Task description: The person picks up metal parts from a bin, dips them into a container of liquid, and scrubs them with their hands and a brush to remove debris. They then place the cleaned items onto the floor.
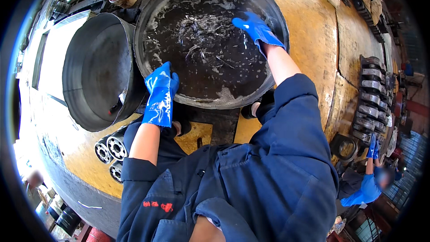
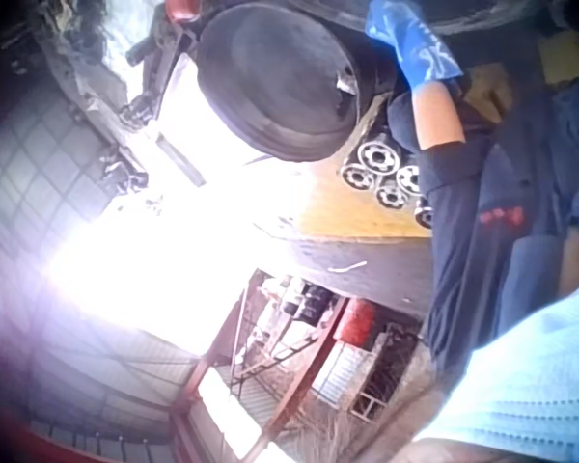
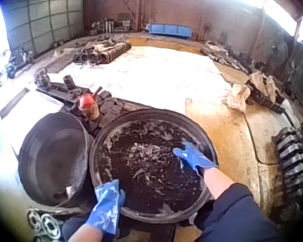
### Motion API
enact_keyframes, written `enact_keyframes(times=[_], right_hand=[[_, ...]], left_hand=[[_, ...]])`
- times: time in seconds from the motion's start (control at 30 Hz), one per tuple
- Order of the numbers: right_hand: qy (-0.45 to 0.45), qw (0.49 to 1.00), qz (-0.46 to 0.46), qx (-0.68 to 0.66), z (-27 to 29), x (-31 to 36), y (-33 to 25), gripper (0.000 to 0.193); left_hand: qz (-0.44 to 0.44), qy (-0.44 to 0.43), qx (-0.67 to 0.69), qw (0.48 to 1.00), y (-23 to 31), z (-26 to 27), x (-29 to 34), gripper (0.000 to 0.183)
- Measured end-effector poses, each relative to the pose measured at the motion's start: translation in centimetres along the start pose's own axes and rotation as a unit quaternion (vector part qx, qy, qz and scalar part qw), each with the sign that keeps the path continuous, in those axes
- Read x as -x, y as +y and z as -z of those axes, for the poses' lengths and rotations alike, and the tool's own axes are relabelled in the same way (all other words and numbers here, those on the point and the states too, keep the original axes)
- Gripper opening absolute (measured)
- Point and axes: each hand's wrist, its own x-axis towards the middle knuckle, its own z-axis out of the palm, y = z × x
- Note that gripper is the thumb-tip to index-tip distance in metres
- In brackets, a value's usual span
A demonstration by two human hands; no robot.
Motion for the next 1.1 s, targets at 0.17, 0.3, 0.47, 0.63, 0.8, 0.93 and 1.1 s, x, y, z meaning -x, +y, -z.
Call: enact_keyframes(times=[0.17,0.3,0.47,0.63,0.8,0.93,1.1], right_hand=[[-0.025,0.954,-0.161,-0.253,-1.5,0.8,5.3,0.065],[0.023,0.859,-0.241,-0.450,-4.9,0.6,7.2,0.050],[-0.116,0.956,-0.232,-0.137,-6.1,0.1,1.6,0.063],[-0.150,0.956,0.068,0.242,-7.1,1.9,3.0,0.041],[-0.253,0.959,0.100,0.082,-10.5,5.2,-6.1,0.041],[-0.303,0.935,0.183,-0.005,-10.3,7.7,-9.4,0.041],[-0.344,0.899,0.253,-0.096,-7.6,10.6,-11.7,0.041]], left_hand=[[-0.003,0.014,0.018,1.000,-0.7,0.5,0.8,0.041],[0.007,-0.007,0.007,1.000,-0.2,0.6,0.6,0.041],[0.004,0.014,0.012,1.000,-1.1,0.5,1.0,0.042],[-0.020,-0.002,0.019,1.000,1.1,0.2,-0.1,0.043],[0.001,0.002,0.004,1.000,-1.1,-0.2,0.4,0.043],[0.010,-0.005,-0.003,1.000,-1.3,-0.8,0.0,0.039],[0.014,0.001,0.000,1.000,-1.3,-0.9,0.1,0.036]])
